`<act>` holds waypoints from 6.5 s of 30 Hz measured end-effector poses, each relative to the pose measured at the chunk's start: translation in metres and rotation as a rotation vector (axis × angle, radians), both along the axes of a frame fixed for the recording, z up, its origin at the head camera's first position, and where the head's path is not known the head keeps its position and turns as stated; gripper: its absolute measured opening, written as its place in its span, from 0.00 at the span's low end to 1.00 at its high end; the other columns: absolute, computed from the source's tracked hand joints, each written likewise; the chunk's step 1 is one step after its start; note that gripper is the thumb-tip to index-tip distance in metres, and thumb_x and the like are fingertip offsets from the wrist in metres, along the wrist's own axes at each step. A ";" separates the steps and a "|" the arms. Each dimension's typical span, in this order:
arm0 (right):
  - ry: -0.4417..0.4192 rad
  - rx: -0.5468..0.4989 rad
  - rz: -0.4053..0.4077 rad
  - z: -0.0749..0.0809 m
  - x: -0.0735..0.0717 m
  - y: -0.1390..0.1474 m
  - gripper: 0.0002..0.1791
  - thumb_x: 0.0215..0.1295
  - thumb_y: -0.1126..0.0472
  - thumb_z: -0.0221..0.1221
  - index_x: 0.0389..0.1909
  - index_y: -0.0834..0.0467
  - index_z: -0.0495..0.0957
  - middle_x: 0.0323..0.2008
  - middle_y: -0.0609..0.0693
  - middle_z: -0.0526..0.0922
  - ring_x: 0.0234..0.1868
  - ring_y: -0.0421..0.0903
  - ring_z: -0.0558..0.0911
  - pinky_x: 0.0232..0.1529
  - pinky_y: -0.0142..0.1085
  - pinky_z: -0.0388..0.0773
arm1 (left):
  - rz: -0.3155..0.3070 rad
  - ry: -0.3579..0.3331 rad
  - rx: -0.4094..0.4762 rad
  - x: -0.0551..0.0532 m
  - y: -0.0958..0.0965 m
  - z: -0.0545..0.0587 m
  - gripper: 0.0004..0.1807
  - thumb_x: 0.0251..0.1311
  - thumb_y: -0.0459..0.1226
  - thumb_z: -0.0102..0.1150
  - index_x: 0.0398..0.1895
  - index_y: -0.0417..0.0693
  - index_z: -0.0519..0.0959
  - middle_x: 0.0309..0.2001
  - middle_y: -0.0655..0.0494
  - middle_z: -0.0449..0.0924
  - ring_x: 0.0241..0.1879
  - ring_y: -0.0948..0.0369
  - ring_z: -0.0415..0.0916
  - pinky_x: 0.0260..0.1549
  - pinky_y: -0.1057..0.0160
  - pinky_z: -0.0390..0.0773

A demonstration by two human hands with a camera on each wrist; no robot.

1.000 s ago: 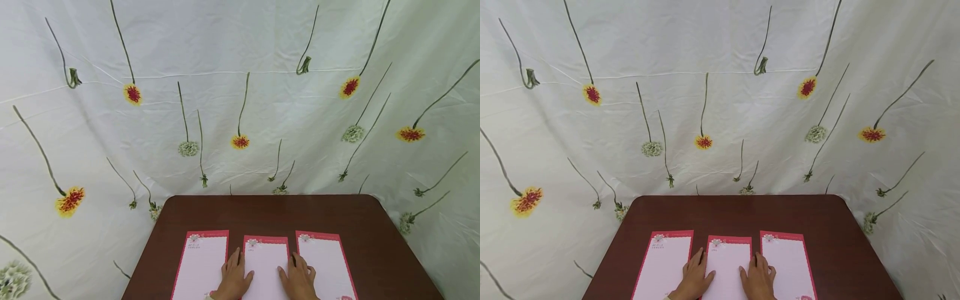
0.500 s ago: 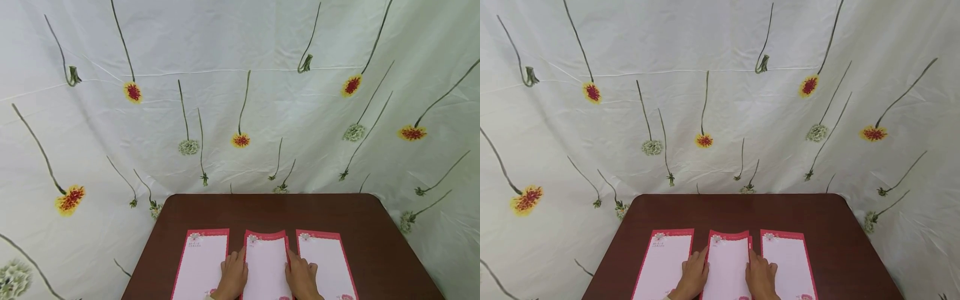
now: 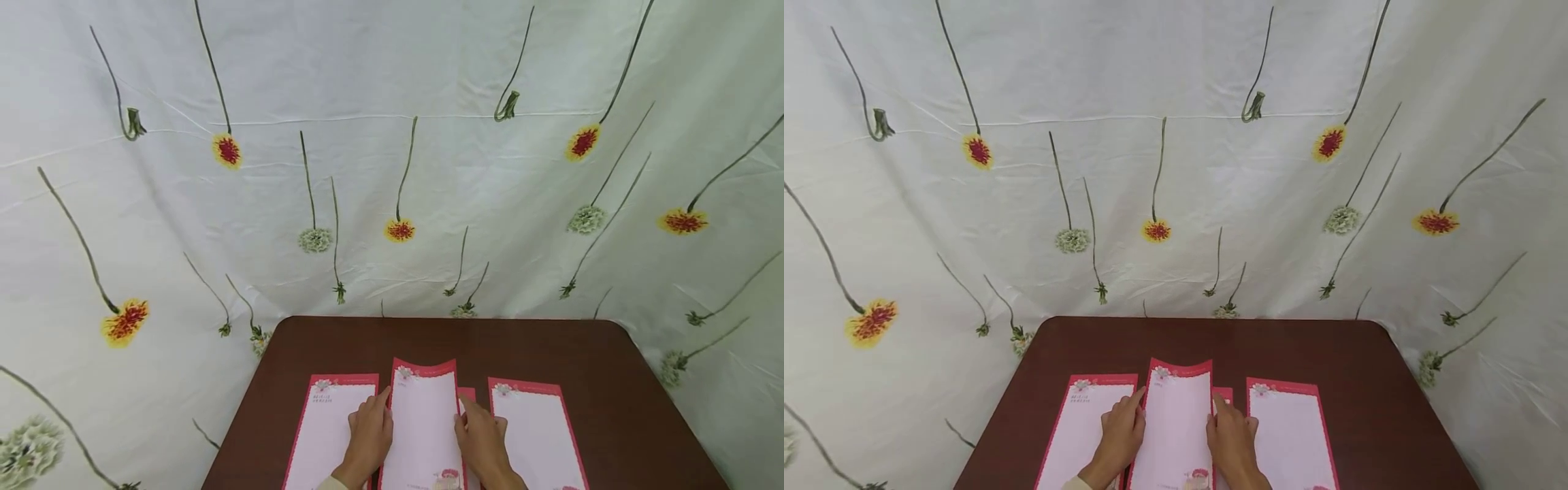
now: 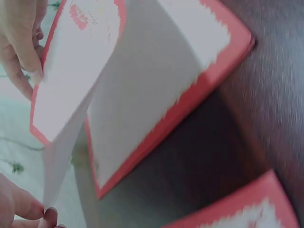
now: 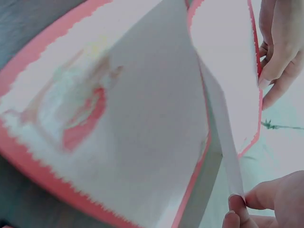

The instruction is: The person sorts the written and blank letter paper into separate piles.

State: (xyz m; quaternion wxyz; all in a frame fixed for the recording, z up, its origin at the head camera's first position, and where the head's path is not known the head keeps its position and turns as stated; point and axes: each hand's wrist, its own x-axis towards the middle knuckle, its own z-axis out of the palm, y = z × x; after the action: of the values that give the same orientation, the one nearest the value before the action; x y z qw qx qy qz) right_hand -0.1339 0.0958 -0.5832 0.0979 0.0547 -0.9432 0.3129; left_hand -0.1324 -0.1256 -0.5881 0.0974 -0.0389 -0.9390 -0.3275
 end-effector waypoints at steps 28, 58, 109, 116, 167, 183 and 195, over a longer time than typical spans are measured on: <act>-0.089 -0.106 0.246 -0.007 -0.027 -0.129 0.28 0.69 0.61 0.65 0.67 0.66 0.76 0.25 0.40 0.73 0.29 0.37 0.72 0.42 0.46 0.59 | 0.352 0.030 -0.049 0.001 -0.120 0.001 0.19 0.65 0.30 0.58 0.58 0.33 0.80 0.40 0.41 0.83 0.45 0.38 0.81 0.43 0.37 0.67; -0.066 0.030 0.197 -0.035 -0.020 -0.151 0.31 0.59 0.56 0.70 0.62 0.65 0.78 0.41 0.57 0.77 0.42 0.55 0.76 0.39 0.48 0.63 | 0.393 -0.233 -0.036 0.016 -0.132 -0.026 0.27 0.67 0.35 0.55 0.66 0.28 0.74 0.55 0.30 0.69 0.57 0.32 0.65 0.54 0.31 0.60; -0.005 0.038 -0.061 -0.022 -0.035 -0.048 0.30 0.68 0.56 0.67 0.66 0.68 0.78 0.47 0.59 0.77 0.52 0.58 0.78 0.47 0.55 0.63 | 0.185 0.048 -0.011 -0.007 -0.048 -0.024 0.17 0.62 0.30 0.62 0.54 0.38 0.84 0.56 0.40 0.73 0.52 0.42 0.70 0.42 0.42 0.65; -0.154 0.103 -0.127 -0.028 -0.027 -0.004 0.34 0.71 0.52 0.65 0.70 0.69 0.73 0.45 0.59 0.74 0.48 0.56 0.73 0.45 0.54 0.62 | 0.020 -0.061 -0.005 -0.006 -0.016 -0.028 0.19 0.68 0.35 0.61 0.59 0.35 0.82 0.63 0.37 0.69 0.57 0.40 0.67 0.47 0.38 0.64; -0.131 0.006 -0.153 -0.022 0.004 0.034 0.29 0.69 0.66 0.64 0.70 0.63 0.74 0.32 0.55 0.83 0.38 0.58 0.83 0.37 0.51 0.58 | -0.121 0.064 -0.014 0.006 0.040 -0.022 0.27 0.67 0.32 0.60 0.69 0.37 0.75 0.34 0.58 0.79 0.39 0.55 0.77 0.38 0.54 0.66; -0.027 -0.019 -0.274 -0.002 0.000 0.110 0.23 0.77 0.64 0.57 0.69 0.64 0.75 0.34 0.54 0.84 0.35 0.53 0.83 0.46 0.60 0.61 | -0.295 -0.009 0.206 -0.011 0.101 -0.006 0.23 0.64 0.33 0.59 0.63 0.37 0.81 0.48 0.52 0.91 0.44 0.60 0.87 0.45 0.49 0.72; -0.050 -0.016 -0.388 -0.012 0.003 0.151 0.22 0.77 0.65 0.53 0.67 0.67 0.73 0.46 0.71 0.83 0.51 0.72 0.80 0.47 0.64 0.60 | -0.509 -0.268 0.275 -0.018 0.140 -0.005 0.31 0.70 0.37 0.56 0.73 0.30 0.69 0.61 0.40 0.84 0.47 0.61 0.85 0.50 0.58 0.82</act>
State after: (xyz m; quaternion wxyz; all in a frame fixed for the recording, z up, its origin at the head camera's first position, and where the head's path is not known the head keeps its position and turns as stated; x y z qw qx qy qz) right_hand -0.1312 0.2467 -0.5952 0.1334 -0.1370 -0.9356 0.2970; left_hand -0.1503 0.0143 -0.5936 -0.1078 -0.2159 -0.8506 -0.4672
